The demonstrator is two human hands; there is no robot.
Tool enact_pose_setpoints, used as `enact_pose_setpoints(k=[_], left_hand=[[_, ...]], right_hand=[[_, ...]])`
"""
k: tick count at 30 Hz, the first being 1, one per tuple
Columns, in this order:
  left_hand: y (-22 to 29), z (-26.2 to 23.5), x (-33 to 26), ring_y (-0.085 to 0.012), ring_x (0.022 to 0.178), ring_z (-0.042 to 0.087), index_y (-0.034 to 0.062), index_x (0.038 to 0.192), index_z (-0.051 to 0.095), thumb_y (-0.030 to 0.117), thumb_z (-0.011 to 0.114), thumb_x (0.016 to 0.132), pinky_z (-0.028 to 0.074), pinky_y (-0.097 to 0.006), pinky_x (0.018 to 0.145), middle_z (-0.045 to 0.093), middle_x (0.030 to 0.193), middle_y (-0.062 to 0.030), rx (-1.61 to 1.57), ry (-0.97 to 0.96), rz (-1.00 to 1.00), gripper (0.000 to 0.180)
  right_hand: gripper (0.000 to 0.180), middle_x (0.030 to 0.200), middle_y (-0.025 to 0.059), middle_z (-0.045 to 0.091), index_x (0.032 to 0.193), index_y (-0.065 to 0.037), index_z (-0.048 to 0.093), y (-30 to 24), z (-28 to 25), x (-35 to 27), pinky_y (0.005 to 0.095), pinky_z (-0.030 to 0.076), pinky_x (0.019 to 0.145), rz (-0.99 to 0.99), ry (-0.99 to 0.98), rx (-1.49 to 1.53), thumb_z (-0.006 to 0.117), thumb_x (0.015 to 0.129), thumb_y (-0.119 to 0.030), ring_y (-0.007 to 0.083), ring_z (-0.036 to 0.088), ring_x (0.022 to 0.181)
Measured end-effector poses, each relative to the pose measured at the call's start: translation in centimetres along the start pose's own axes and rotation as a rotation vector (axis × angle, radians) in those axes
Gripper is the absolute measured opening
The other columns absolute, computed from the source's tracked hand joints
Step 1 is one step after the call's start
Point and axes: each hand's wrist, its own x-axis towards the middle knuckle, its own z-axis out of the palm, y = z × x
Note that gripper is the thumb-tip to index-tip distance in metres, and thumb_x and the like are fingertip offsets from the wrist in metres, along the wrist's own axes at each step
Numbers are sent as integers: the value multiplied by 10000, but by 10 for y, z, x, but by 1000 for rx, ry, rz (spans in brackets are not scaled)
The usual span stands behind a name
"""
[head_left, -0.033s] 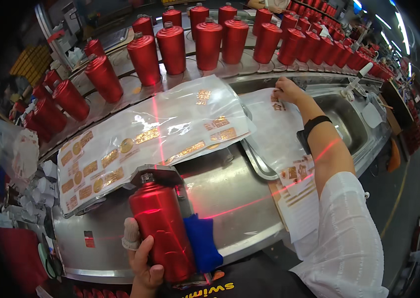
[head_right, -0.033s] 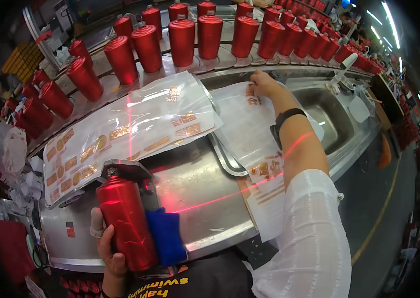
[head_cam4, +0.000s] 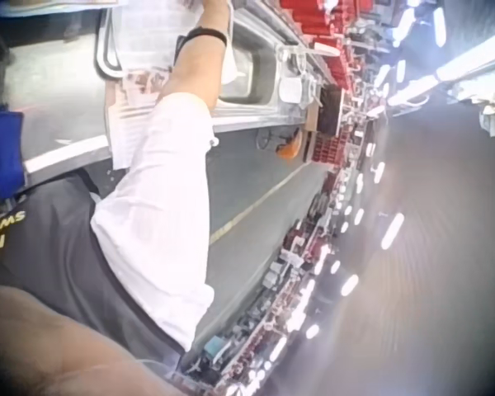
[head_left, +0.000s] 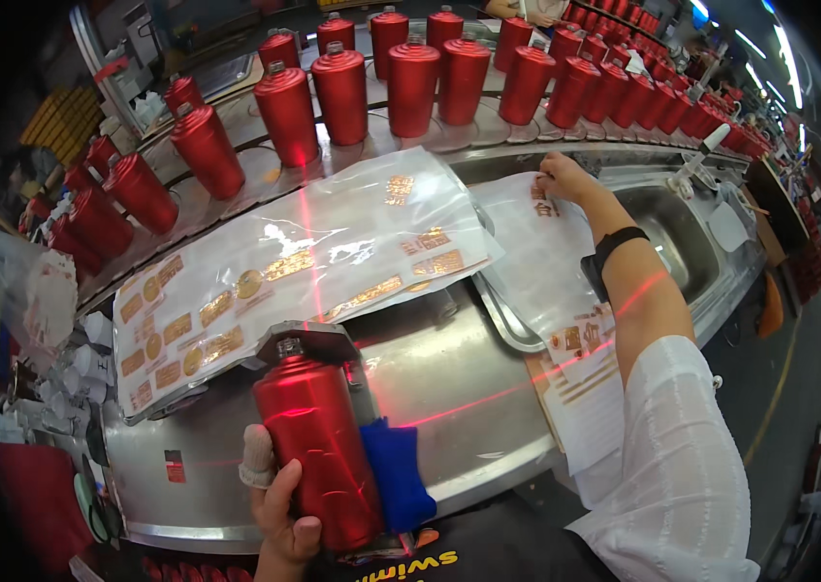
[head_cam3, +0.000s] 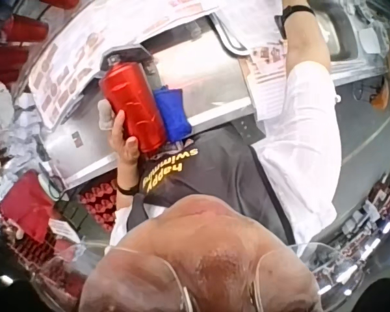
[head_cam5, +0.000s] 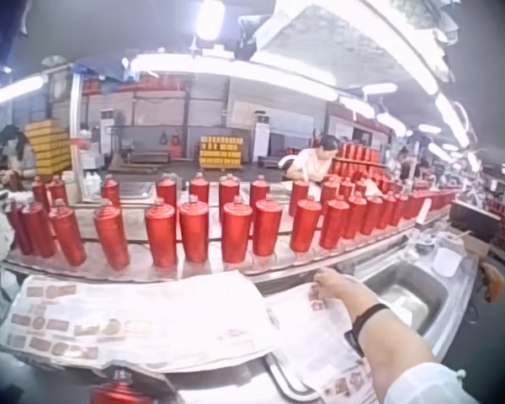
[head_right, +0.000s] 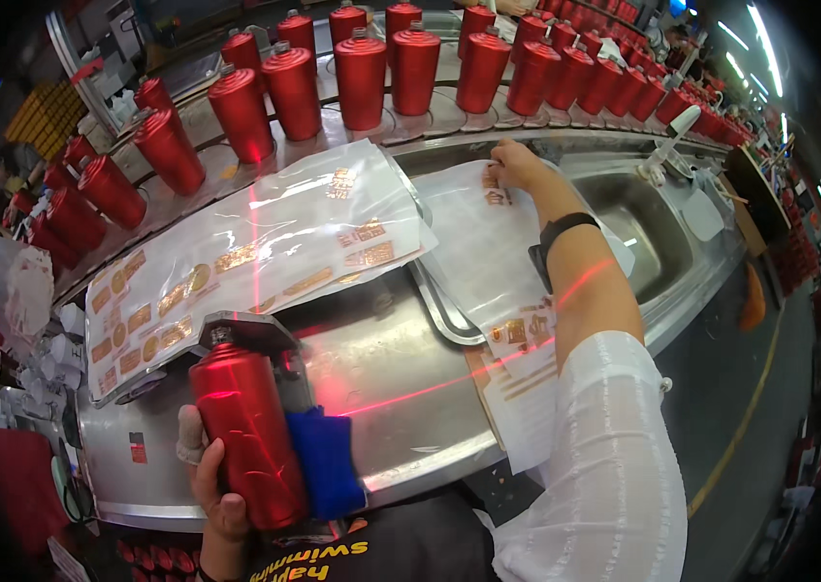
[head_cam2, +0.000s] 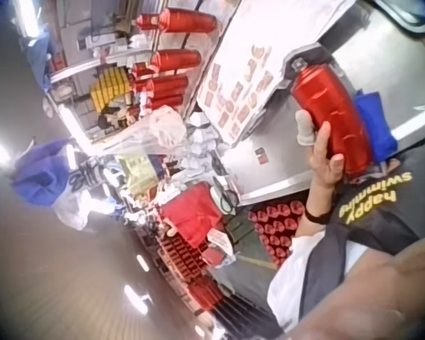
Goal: Applying labels to cylindrical containers on an assembly line.
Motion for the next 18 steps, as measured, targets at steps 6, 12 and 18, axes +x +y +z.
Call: enact_pose_setpoints(k=[6, 12, 18], left_hand=[[2, -1, 3, -419, 1449, 208, 36, 1334, 523, 495, 465, 967, 167, -514, 1169, 227, 1544, -295, 24, -28, 1, 590], [1, 0, 2, -445, 1433, 238, 4, 1304, 547, 490, 498, 955, 202, -509, 1157, 237, 1524, -327, 4, -2, 0, 600], [-3, -4, 2, -448, 1439, 217, -8, 1298, 547, 467, 505, 957, 183, -510, 1162, 219, 1532, -327, 12, -37, 29, 586]], right_hand=[[191, 960, 153, 595, 886, -28, 687, 13, 2, 7, 402, 476, 818, 46, -6, 56, 658, 859, -215, 338, 603, 927], [184, 917, 160, 592, 808, -29, 653, -14, -1, 1, 417, 483, 806, -32, 153, -52, 700, 802, -207, 362, 601, 884], [173, 909, 159, 589, 786, -31, 628, 8, 6, 0, 421, 482, 803, -82, 118, -15, 706, 789, -185, 369, 595, 881]])
